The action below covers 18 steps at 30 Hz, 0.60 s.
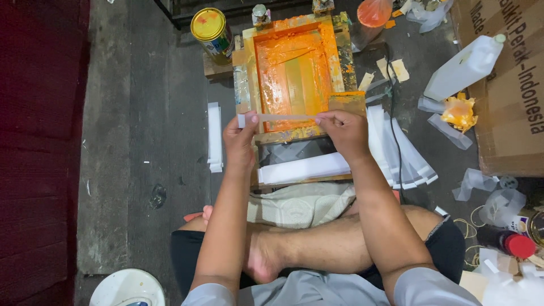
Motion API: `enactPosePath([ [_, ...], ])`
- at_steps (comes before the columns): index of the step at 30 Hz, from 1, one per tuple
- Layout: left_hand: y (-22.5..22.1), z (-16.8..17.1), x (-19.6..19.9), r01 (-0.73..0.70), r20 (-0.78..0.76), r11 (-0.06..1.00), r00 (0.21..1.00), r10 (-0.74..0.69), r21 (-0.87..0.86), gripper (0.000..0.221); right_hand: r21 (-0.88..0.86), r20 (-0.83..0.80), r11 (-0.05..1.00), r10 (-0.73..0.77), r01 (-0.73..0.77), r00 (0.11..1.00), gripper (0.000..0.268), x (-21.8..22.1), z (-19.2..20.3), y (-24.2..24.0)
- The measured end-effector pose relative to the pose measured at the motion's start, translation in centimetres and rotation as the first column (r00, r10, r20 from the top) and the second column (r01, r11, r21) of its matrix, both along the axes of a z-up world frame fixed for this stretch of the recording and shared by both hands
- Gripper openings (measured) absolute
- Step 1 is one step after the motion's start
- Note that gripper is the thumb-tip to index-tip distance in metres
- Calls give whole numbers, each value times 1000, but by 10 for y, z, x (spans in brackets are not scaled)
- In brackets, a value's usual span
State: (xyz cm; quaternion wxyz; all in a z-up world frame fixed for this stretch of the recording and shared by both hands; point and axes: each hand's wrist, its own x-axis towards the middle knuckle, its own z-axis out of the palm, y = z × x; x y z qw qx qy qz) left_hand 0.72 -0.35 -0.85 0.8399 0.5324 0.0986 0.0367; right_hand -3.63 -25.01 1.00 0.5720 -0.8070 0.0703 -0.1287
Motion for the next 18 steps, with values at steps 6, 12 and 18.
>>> enactPosePath([
  [6, -1, 11, -4, 30, 4, 999, 1000, -30, 36, 27, -147, 186, 981, -101, 130, 977, 18, -4, 19, -1],
  [12, 2, 9, -4, 83, 27, 996, 996, -84, 20, 22, -7, 185, 991, -129, 132, 974, 22, -4, 14, 3],
  [18, 1, 26, -9, 90, 55, 996, 994, -91, 24, 31, 247, 190, 967, -115, 66, 975, 27, 1, 0, -4],
])
